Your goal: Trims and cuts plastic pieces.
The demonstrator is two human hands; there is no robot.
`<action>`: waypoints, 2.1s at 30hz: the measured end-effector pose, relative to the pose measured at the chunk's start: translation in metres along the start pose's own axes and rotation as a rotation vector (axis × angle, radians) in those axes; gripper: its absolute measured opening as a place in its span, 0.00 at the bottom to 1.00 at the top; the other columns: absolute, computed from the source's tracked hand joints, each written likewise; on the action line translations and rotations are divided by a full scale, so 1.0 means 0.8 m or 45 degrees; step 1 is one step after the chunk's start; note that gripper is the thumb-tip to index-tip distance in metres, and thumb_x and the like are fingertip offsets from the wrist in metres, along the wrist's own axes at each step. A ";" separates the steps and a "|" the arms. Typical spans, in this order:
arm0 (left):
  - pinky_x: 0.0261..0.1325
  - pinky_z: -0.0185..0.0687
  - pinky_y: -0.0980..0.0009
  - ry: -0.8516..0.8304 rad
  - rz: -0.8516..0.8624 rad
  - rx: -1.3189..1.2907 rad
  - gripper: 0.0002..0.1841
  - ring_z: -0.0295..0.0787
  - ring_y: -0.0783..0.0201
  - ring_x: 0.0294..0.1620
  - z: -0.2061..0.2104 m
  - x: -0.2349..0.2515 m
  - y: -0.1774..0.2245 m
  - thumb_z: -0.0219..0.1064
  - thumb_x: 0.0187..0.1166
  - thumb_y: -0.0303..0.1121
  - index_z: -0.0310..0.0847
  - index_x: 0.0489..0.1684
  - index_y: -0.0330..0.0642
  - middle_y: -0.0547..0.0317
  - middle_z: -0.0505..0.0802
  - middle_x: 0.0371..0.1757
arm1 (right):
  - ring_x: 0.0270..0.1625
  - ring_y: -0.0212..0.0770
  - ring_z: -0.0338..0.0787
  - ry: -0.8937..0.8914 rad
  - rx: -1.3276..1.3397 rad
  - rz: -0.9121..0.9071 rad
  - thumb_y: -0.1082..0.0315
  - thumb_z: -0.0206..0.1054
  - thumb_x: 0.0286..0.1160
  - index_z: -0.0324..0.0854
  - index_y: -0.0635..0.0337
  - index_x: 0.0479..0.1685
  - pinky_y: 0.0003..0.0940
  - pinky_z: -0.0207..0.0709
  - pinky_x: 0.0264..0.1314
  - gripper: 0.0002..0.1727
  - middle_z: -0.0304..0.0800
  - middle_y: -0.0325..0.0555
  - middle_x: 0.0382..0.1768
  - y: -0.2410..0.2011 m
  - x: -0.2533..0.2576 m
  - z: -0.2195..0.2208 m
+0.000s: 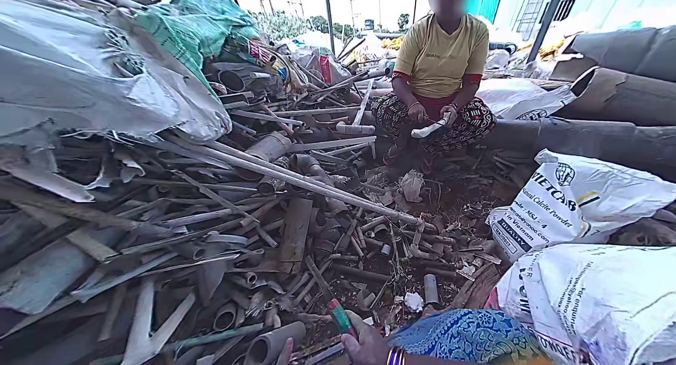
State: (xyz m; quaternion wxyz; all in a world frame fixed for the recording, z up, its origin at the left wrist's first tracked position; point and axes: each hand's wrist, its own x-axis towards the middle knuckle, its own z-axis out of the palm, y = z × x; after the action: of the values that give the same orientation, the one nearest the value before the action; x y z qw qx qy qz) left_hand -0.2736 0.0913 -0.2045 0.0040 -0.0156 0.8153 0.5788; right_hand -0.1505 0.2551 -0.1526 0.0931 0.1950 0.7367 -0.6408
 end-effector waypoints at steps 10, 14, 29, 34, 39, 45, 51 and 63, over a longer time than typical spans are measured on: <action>0.51 0.88 0.64 0.188 -0.488 -0.884 0.19 0.88 0.59 0.49 -0.022 0.008 0.045 0.50 0.94 0.38 0.68 0.72 0.34 0.46 0.86 0.55 | 0.18 0.30 0.77 0.361 0.352 0.087 0.67 0.52 0.93 0.63 0.65 0.82 0.25 0.72 0.22 0.23 0.83 0.44 0.28 -0.021 0.022 -0.037; 0.35 0.88 0.65 0.021 -0.657 -1.189 0.19 0.89 0.61 0.35 -0.041 0.016 0.044 0.41 0.94 0.49 0.72 0.57 0.45 0.54 0.88 0.41 | 0.16 0.28 0.73 0.379 0.445 0.090 0.68 0.54 0.93 0.66 0.64 0.81 0.22 0.69 0.21 0.22 0.83 0.43 0.26 -0.025 0.024 -0.038; 0.35 0.86 0.68 0.278 -0.664 -1.337 0.18 0.88 0.63 0.36 -0.048 0.020 0.055 0.45 0.91 0.48 0.71 0.58 0.46 0.54 0.86 0.44 | 0.14 0.18 0.75 -0.421 0.056 -0.315 0.61 0.64 0.74 0.86 0.53 0.66 0.12 0.67 0.16 0.21 0.88 0.27 0.22 -0.038 -0.024 -0.145; 0.40 0.85 0.64 0.310 -0.619 -1.270 0.19 0.87 0.60 0.42 -0.044 0.024 0.046 0.44 0.93 0.46 0.69 0.65 0.43 0.50 0.85 0.50 | 0.16 0.17 0.77 -0.415 -0.191 -0.313 0.62 0.63 0.75 0.83 0.58 0.70 0.13 0.70 0.18 0.24 0.88 0.26 0.25 -0.046 -0.031 -0.142; 0.59 0.86 0.56 0.172 -0.449 -0.812 0.25 0.86 0.54 0.60 -0.025 0.013 0.028 0.54 0.91 0.35 0.59 0.86 0.38 0.40 0.82 0.68 | 0.61 0.52 0.91 -0.380 -0.757 -0.186 0.61 0.58 0.89 0.72 0.57 0.85 0.53 0.78 0.70 0.27 0.90 0.59 0.63 -0.058 -0.022 -0.077; 0.44 0.90 0.66 -0.024 -0.554 -0.730 0.20 0.90 0.64 0.42 -0.008 -0.002 0.024 0.58 0.89 0.37 0.71 0.72 0.34 0.49 0.88 0.49 | 0.63 0.68 0.90 -0.350 -0.887 -0.138 0.58 0.56 0.90 0.61 0.54 0.92 0.70 0.76 0.68 0.32 0.90 0.69 0.60 -0.029 -0.012 -0.003; 0.50 0.87 0.65 -0.001 -0.536 -0.719 0.21 0.88 0.68 0.45 -0.012 0.000 0.021 0.59 0.89 0.39 0.70 0.72 0.33 0.51 0.87 0.50 | 0.63 0.69 0.89 -0.374 -0.921 -0.140 0.58 0.58 0.90 0.61 0.51 0.92 0.70 0.75 0.69 0.32 0.89 0.70 0.61 -0.021 0.000 -0.010; 0.44 0.90 0.68 0.046 -0.491 -1.046 0.14 0.90 0.71 0.40 -0.024 0.007 0.025 0.52 0.92 0.40 0.72 0.64 0.43 0.63 0.89 0.42 | 0.12 0.21 0.66 -0.573 0.725 0.105 0.67 0.51 0.86 0.80 0.52 0.53 0.16 0.60 0.13 0.11 0.73 0.29 0.18 0.007 0.003 -0.016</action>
State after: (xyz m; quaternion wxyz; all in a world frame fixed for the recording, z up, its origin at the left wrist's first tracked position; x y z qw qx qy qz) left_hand -0.2799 0.0796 -0.1797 0.0909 -0.1776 0.5002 0.8426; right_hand -0.1492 0.2684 -0.1568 0.2205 0.0969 0.4812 -0.8429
